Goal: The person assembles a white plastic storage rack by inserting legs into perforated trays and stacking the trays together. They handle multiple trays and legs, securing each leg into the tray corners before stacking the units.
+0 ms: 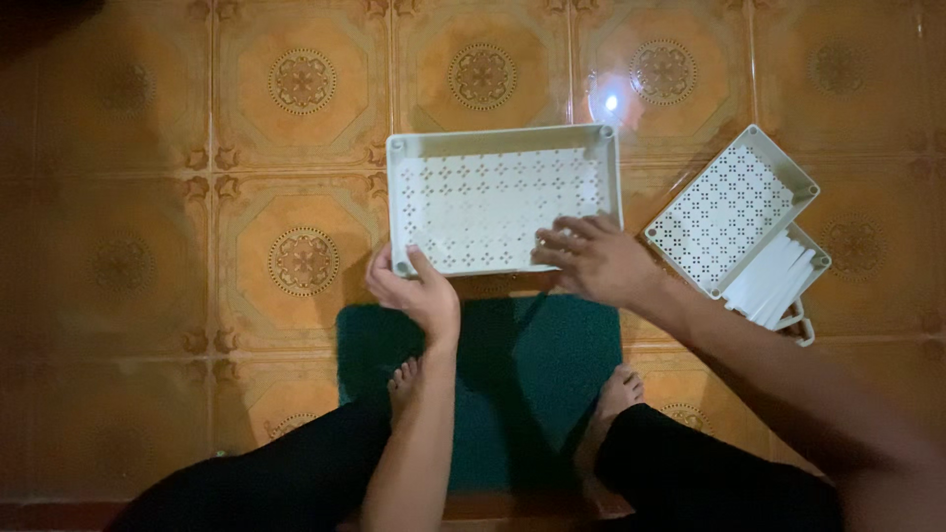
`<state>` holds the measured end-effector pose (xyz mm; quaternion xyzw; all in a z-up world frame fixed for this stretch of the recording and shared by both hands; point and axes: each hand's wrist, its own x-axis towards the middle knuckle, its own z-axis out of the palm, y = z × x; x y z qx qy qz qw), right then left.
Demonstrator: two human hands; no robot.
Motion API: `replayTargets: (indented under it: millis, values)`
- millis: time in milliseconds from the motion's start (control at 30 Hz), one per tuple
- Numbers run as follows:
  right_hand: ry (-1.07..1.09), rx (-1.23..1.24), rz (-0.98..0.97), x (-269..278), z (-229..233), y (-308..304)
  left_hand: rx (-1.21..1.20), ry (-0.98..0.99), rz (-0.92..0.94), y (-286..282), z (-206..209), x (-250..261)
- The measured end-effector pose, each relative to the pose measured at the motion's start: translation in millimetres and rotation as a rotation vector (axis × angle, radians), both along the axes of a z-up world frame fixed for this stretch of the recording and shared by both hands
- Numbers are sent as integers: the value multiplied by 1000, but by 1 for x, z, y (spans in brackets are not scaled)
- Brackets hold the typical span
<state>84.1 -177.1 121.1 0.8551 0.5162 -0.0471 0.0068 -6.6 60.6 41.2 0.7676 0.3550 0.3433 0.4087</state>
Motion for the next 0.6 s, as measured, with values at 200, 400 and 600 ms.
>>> replayTargets:
  millis: [200,400,600]
  values:
    - [62,38,22,-17,-1,7,366,258,-517,-5,45,17]
    - [47,188,-36,-35,7,6,356,609,-827,-19,60,22]
    - [158,203,-86,-35,8,2,402,637,-798,-23,58,24]
